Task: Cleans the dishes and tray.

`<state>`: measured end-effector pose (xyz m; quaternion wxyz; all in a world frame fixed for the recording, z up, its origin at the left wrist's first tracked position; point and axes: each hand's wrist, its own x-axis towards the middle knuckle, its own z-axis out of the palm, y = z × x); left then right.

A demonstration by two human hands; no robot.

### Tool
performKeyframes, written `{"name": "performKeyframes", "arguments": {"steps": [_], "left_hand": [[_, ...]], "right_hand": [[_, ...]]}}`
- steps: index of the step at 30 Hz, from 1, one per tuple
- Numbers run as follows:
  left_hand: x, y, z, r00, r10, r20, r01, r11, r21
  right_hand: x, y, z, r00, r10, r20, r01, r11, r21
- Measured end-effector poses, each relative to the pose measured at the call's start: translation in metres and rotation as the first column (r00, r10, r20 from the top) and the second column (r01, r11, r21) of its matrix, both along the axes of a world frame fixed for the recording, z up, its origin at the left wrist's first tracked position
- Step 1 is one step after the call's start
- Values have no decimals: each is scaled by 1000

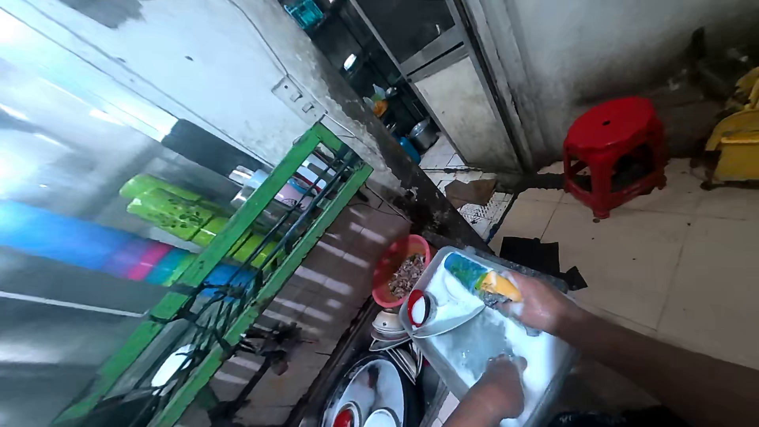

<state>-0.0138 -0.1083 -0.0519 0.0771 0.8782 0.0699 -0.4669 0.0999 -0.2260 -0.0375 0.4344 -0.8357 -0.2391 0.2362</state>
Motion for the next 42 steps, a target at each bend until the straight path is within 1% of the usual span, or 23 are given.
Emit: {"name": "performKeyframes", "arguments": {"steps": [2,7,9,10,11,12,13,15,16,17,19,21,23,27,30,32,34,35,37,38,40,41,42], "left_hand": [[-2,6,0,999,-30,26,31,998,-52],[-13,24,0,988,14,156,47,925,-378],[-11,32,7,965,137,222,-26,897,-441],[-8,40,13,930,269,249,-113,858,-502],[-6,50,17,853,454,257,-225,764,-604],[-3,60,18,718,664,209,-344,599,-723],[1,66,20,531,840,114,-416,375,-828],[12,70,20,110,971,-212,-307,-170,-936],[18,68,21,-24,933,-360,-193,-358,-914],[23,63,23,-105,887,-449,-108,-459,-882],[24,46,24,-139,859,-492,7,-496,-868],[23,30,23,-150,899,-413,72,-406,-911],[20,23,26,-151,930,-334,28,-334,-942],[14,62,24,-132,976,-172,-47,-179,-983],[10,75,29,-149,931,-332,-8,-337,-942],[5,61,24,-121,945,-304,0,-307,-952],[3,46,24,-117,961,-250,-100,-262,-960],[1,42,21,-69,975,-211,-171,-220,-961],[-2,39,9,120,985,-125,-332,-79,-940],[-4,38,4,245,967,-70,-417,40,-908],[-8,37,9,563,825,59,-490,390,-780],[-8,38,18,717,680,149,-406,582,-705],[-8,41,29,811,499,306,-247,766,-594]], "right_hand": [[2,0,3,997,-45,-60,45,999,3],[4,2,-10,993,-111,-37,113,992,60],[6,3,-14,991,-136,-17,137,990,46],[7,3,-15,987,-162,-22,162,986,37],[8,5,-14,980,-193,-39,194,980,34],[7,7,-15,971,-231,-65,234,971,52],[4,13,-14,957,-273,-98,282,955,89],[-16,31,-5,937,-311,-159,336,926,174],[-30,43,1,942,-288,-171,321,921,220],[-45,55,6,952,-253,-172,292,919,265],[-63,77,13,966,-230,-122,257,912,319],[-52,88,11,957,-270,-105,290,906,309],[-35,94,5,941,-313,-127,337,899,279],[-73,102,15,959,-256,-123,281,920,273],[-90,107,11,966,-240,-97,259,913,315],[-73,107,7,956,-275,-104,294,907,303],[-48,103,4,945,-319,-73,327,918,224],[-38,100,4,937,-343,-71,350,921,171],[-26,92,2,918,-385,-93,394,911,119],[-23,86,1,909,-404,-102,414,904,110],[-19,69,3,897,-432,-98,441,892,104],[-18,59,4,895,-440,-77,447,888,113],[-18,49,7,898,-438,-50,441,890,116]]}}
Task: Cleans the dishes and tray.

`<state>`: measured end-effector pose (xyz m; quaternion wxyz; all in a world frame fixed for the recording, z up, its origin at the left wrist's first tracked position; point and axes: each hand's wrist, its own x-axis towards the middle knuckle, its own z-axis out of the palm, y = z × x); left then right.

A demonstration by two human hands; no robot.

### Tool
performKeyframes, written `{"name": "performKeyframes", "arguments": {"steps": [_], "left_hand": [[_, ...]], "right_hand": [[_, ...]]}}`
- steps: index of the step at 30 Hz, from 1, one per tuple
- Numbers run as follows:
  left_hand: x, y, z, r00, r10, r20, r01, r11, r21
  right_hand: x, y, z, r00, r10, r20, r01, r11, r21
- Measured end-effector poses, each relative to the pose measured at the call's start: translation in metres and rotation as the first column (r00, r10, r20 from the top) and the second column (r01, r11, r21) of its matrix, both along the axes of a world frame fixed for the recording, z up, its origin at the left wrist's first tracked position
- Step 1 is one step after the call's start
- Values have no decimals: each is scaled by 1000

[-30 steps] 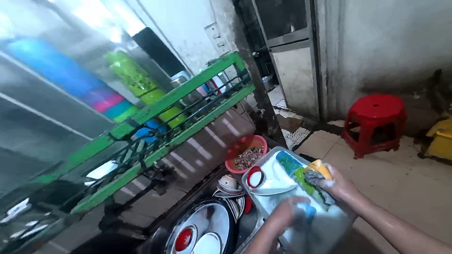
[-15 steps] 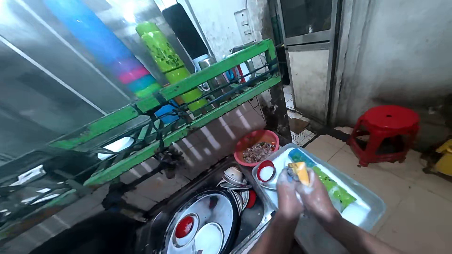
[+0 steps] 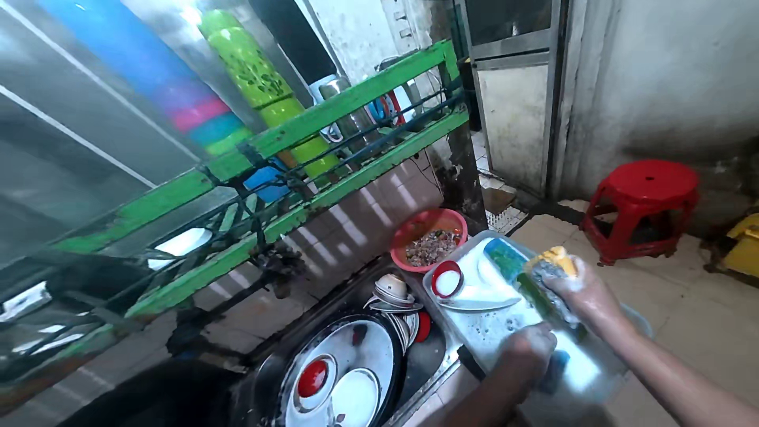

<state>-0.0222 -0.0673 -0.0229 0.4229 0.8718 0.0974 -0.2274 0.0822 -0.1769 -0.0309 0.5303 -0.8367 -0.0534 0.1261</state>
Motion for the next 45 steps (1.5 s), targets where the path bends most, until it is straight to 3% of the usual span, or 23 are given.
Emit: {"name": "performKeyframes", "arguments": {"steps": [1,4,7,10,14,17,19,21,23,26,28,29,31,33,37,39,43,45], "left_hand": [[1,7,10,992,-99,80,85,983,160],[15,56,16,979,-116,168,48,930,365],[27,95,0,966,-235,-109,246,699,671],[31,96,-15,914,-341,-222,390,586,710],[24,51,0,857,-476,-198,487,622,613],[19,42,48,893,-378,-243,450,763,465],[12,54,87,970,-170,-174,219,922,319],[1,72,110,986,151,-72,-145,986,87],[-8,79,107,896,443,-20,-432,862,-263],[-9,55,76,793,609,-25,-503,631,-591],[-10,25,63,752,659,11,-512,594,-620],[-12,15,59,741,670,51,-526,625,-577],[-21,3,57,758,645,100,-542,707,-454],[-26,-1,55,767,634,99,-544,723,-426],[-21,20,50,709,700,82,-579,646,-497],[-22,23,47,697,708,114,-582,652,-486],[-35,20,36,760,628,168,-535,751,-388],[-39,21,36,745,649,156,-523,713,-466]], "right_hand": [[0,-10,1,1000,10,30,-9,1000,-12],[-3,-35,-9,986,58,154,-49,997,-62],[-3,-44,-24,965,118,233,-93,989,-115],[1,-42,-26,968,178,177,-144,972,-188],[5,-43,-25,970,211,123,-180,957,-229],[3,-45,-16,985,157,74,-147,981,-127],[3,-48,-16,997,65,32,-65,998,3],[4,-48,-18,998,-67,-3,67,983,170],[-3,-37,-8,985,-155,77,128,951,281],[-31,-3,13,915,-32,402,-89,956,281],[-46,18,23,859,114,500,-232,956,180],[-40,26,23,859,131,496,-225,965,135],[-7,36,21,936,85,342,-126,987,99],[18,45,13,972,-1,236,-21,995,94],[-38,54,12,889,114,444,-185,975,120],[-53,56,12,869,136,476,-227,964,138],[8,55,27,996,78,46,-87,968,236],[22,53,40,996,81,-26,-70,956,285]]}}
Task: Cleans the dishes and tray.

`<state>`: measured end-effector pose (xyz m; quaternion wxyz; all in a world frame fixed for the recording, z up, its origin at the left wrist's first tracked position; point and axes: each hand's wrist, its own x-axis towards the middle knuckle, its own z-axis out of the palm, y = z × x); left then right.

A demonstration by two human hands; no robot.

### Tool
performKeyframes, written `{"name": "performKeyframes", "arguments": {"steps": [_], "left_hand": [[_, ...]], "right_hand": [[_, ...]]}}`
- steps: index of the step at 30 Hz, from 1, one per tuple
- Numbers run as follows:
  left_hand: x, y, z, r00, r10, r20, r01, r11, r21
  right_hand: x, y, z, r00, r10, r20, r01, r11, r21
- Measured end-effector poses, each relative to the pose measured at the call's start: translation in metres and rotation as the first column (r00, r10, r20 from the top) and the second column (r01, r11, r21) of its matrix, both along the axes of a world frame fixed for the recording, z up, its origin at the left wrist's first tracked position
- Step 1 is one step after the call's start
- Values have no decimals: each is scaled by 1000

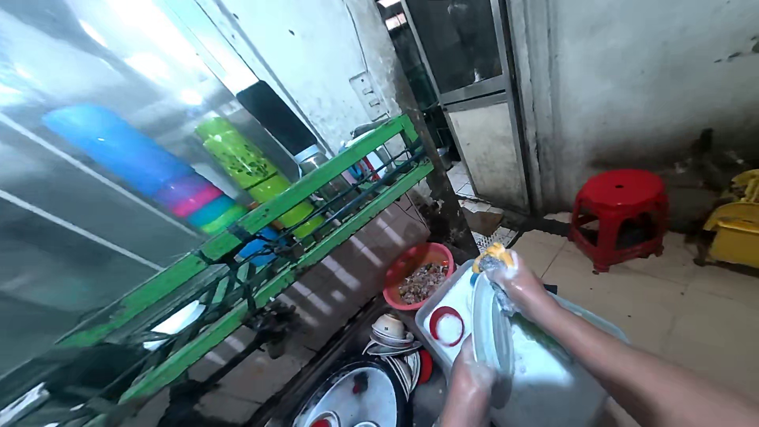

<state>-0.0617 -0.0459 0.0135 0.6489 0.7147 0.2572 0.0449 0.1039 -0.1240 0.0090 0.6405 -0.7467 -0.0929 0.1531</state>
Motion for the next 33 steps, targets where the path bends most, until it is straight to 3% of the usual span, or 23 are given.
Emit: {"name": "performKeyframes", "arguments": {"steps": [2,3,5,6,7,9,10,12,16,18,21,22,24,27,29,31,33], "left_hand": [[5,7,13,998,43,-42,-49,989,-138],[10,10,19,996,74,-57,-84,976,-200],[16,18,21,994,103,42,-88,957,-278],[16,19,18,986,120,113,-84,955,-283],[14,18,14,975,144,169,-95,959,-268],[9,13,5,961,178,214,-120,959,-256],[8,11,4,963,187,196,-126,949,-288],[11,11,7,977,172,125,-106,905,-411],[15,16,14,982,141,124,-60,859,-508],[13,18,16,966,201,160,-90,848,-523],[10,23,15,912,331,241,-130,792,-596],[12,22,14,891,376,254,-155,777,-610],[16,18,8,864,430,263,-188,760,-622],[13,12,0,865,420,275,-204,795,-572],[3,6,2,896,372,244,-228,854,-468],[-6,2,6,933,301,197,-216,907,-362],[-7,4,10,952,264,157,-210,933,-293]], "right_hand": [[-15,0,14,968,100,232,-76,991,-108],[-29,3,16,904,190,383,-131,976,-175],[-53,8,19,749,269,606,-191,963,-191],[-54,9,18,731,237,640,-187,971,-146],[-48,9,15,768,186,612,-162,982,-95],[-29,4,13,920,133,368,-111,991,-81],[-20,1,11,950,118,290,-89,990,-110],[-21,-3,7,906,191,377,-104,965,-239],[-55,1,10,628,357,691,-234,934,-270],[-43,-3,6,709,301,638,-227,954,-197],[-8,-11,-10,914,114,388,-39,980,-195],[-7,-10,-16,926,76,370,-3,981,-193],[-35,-4,-24,868,96,486,-29,989,-144],[-70,6,-27,766,209,607,-176,978,-115],[-51,3,-35,847,168,504,-140,986,-93],[-19,-2,-35,955,88,282,-45,987,-156],[-15,-2,-33,967,34,253,10,985,-172]]}}
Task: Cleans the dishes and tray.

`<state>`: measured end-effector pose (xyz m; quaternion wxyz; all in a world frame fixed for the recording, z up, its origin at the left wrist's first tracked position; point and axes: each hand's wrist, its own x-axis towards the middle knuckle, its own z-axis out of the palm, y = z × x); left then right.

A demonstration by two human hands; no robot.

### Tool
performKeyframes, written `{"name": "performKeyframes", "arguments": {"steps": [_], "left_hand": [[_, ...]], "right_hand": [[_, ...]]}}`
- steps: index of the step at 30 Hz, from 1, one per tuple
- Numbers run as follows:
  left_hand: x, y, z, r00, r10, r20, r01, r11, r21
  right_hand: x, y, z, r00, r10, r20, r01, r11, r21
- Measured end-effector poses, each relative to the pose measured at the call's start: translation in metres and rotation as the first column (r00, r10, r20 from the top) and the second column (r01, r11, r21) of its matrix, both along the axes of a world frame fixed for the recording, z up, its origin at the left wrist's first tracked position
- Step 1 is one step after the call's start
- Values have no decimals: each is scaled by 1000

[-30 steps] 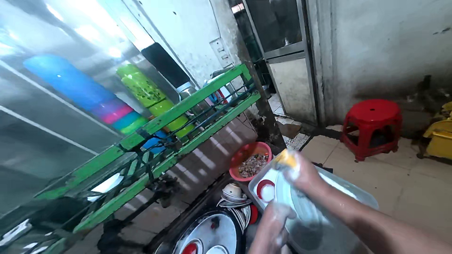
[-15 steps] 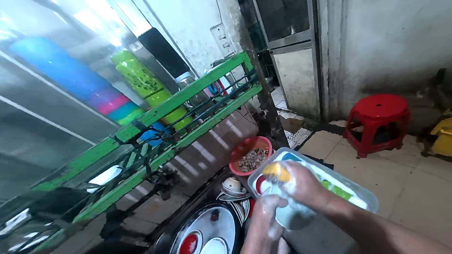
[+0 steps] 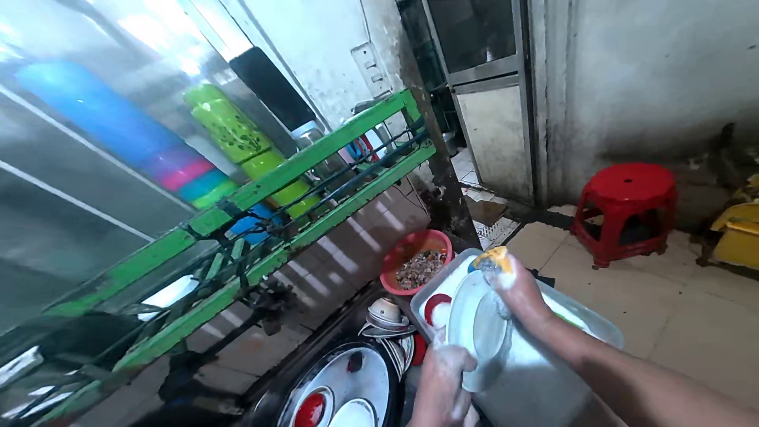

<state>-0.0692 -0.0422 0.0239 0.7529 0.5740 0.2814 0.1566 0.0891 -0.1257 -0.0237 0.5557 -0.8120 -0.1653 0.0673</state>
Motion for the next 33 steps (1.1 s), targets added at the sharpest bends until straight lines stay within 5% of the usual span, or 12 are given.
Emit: {"name": "performKeyframes", "arguments": {"steps": [5,7,10,12,14,16,19,22,25,28,33], "left_hand": [[3,8,-3,1000,2,-2,-2,997,79],[-7,6,3,1000,-8,-1,9,995,95],[-15,10,15,994,15,110,-20,999,45],[-15,26,15,957,44,288,-56,998,34],[-5,36,12,888,228,398,-286,954,92],[7,46,5,796,475,374,-503,864,-26],[6,58,-6,857,486,169,-387,826,-411],[-3,63,-9,871,461,170,-305,778,-549],[-11,58,-17,891,369,265,-203,846,-493],[-3,33,-26,937,233,261,-90,880,-466],[8,-3,-29,968,216,131,-170,940,-296]], "right_hand": [[-58,10,26,898,304,317,-313,950,-25],[-37,9,21,964,201,176,-213,975,55],[1,5,26,938,83,-337,14,961,275],[1,4,39,898,94,-429,129,878,461],[-4,7,59,899,126,-419,212,712,669],[-14,6,82,901,188,-392,235,547,803],[-25,-6,89,912,314,-265,63,531,845],[-5,-23,61,874,446,-193,-201,694,692],[16,-22,39,928,336,-160,-325,941,93],[4,1,11,953,304,-4,-286,891,-353],[-50,12,22,866,498,40,-479,852,-212]]}}
